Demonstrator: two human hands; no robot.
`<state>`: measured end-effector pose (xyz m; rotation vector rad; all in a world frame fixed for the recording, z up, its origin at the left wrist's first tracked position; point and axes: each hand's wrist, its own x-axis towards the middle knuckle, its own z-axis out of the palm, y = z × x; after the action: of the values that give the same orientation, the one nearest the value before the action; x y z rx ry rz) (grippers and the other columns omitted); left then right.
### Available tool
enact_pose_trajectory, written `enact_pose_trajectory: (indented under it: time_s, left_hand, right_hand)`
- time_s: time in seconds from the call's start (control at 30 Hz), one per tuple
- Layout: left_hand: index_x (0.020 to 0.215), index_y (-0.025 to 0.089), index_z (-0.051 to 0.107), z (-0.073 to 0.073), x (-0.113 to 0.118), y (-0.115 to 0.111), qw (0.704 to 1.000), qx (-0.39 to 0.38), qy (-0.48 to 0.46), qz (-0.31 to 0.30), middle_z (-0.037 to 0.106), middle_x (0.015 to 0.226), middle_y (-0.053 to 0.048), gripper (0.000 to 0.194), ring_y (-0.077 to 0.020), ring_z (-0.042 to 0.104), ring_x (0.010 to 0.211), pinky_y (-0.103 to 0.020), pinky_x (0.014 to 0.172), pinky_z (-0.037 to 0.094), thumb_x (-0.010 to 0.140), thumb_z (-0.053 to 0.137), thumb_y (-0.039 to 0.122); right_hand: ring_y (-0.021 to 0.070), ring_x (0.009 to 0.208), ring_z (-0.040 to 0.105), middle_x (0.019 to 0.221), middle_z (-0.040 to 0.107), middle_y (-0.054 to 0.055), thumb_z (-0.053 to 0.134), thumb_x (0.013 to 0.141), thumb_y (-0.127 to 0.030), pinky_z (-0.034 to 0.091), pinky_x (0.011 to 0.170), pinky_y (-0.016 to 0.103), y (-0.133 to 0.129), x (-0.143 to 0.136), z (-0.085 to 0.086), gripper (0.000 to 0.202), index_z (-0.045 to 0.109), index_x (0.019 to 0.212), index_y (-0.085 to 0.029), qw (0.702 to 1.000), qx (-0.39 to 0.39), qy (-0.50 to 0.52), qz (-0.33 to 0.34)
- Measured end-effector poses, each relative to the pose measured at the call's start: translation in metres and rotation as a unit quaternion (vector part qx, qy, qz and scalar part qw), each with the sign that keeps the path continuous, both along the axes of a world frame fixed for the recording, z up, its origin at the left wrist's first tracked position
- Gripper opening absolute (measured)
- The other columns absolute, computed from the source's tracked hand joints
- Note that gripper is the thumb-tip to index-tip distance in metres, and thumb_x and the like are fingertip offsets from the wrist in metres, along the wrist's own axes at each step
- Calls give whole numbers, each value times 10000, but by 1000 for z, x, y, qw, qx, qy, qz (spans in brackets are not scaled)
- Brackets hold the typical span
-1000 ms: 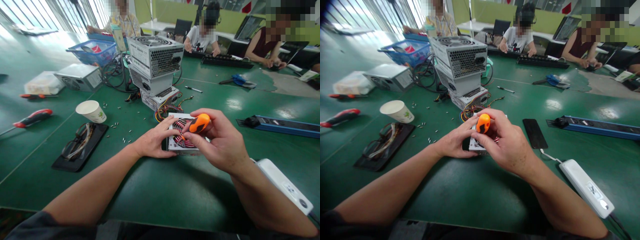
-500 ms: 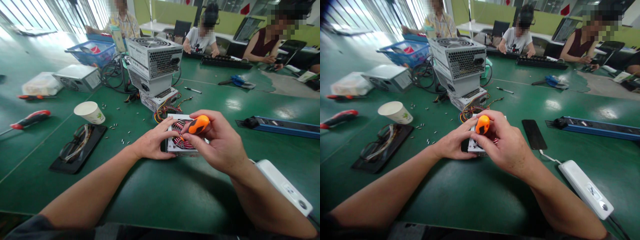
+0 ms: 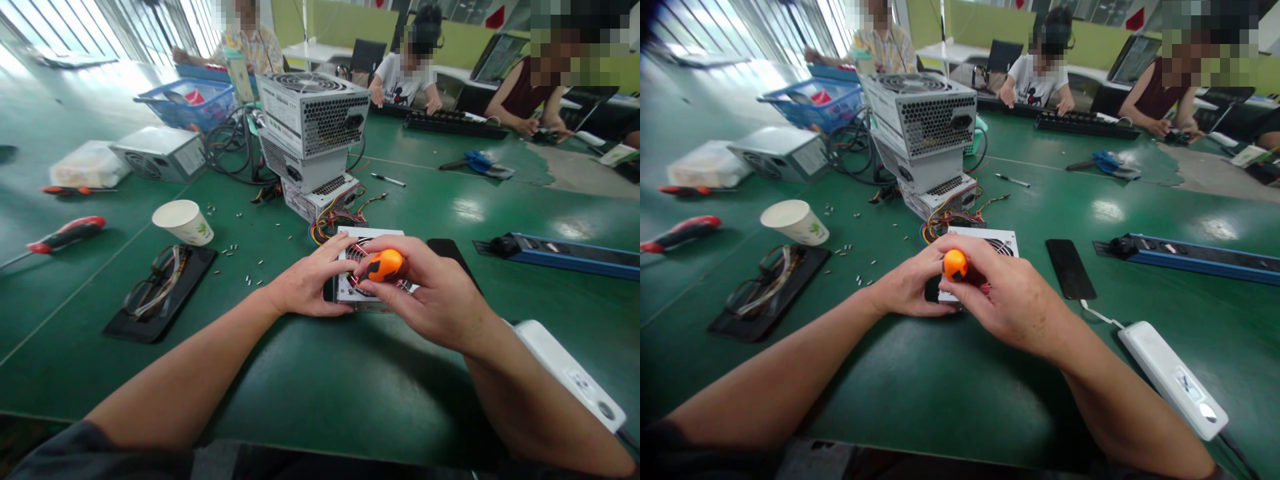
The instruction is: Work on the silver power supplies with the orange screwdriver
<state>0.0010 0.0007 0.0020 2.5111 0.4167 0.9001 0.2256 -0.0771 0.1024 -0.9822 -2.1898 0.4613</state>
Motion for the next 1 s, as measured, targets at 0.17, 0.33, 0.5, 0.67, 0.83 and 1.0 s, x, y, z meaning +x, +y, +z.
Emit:
enact_pose_trajectory:
  time_s: [0.17, 0.33, 0.5, 0.67, 0.83, 1.0]
  left_hand:
    - [1393, 210, 569, -6, 0, 1, 1000, 21, -2, -2, 513, 1530, -189, 704, -431, 381, 1510, -692, 1265, 268, 772, 826, 420]
    - [1385, 212, 565, -6, 1, 0, 1000, 14, 5, 7, 497, 1543, -184, 696, -435, 394, 1497, -684, 1269, 265, 768, 819, 411]
    - [1459, 221, 503, -4, 1, 1, 1000, 13, -7, -2, 500, 1546, -184, 777, -411, 464, 1449, -671, 1271, 275, 770, 814, 402]
    - [1386, 200, 553, -2, 2, 1, 999, 27, -19, -6, 516, 1530, -192, 689, -411, 444, 1472, -670, 1263, 310, 783, 813, 409]
    - [1444, 224, 522, -3, 1, 1, 999, 41, -7, 1, 415, 1621, -176, 770, -415, 305, 1563, -694, 1275, 257, 758, 823, 406]
    - [1460, 237, 516, -8, 0, 3, 998, 58, 4, 4, 276, 1705, -175, 804, -425, 262, 1581, -689, 1282, 232, 751, 839, 432]
  right_hand:
    - [243, 1273, 681, 1475, 648, 56, 656, 961, -220, 572, 1080, 385, 3, -5, 3, 617, 462, 1544, -279, 999, -6, -38, 3]
    - [249, 1236, 703, 1474, 651, 50, 645, 967, -215, 592, 1051, 404, 4, -8, 0, 698, 389, 1609, -307, 999, -31, -23, -1]
    - [229, 1143, 734, 1460, 660, 69, 654, 970, -260, 605, 1005, 372, 4, -6, -2, 659, 426, 1587, -292, 1000, -14, -19, -1]
    - [225, 1084, 743, 1447, 665, 78, 626, 983, -253, 608, 978, 383, 3, -7, -5, 668, 395, 1608, -295, 1000, -15, -27, 2]
    - [222, 1035, 745, 1339, 701, 78, 608, 997, -292, 624, 943, 395, 3, -5, -10, 667, 361, 1617, -288, 998, -46, 33, -1]
    - [223, 888, 738, 1079, 719, 35, 609, 999, -341, 649, 832, 409, 4, -3, -13, 633, 372, 1585, -310, 993, -52, 99, -32]
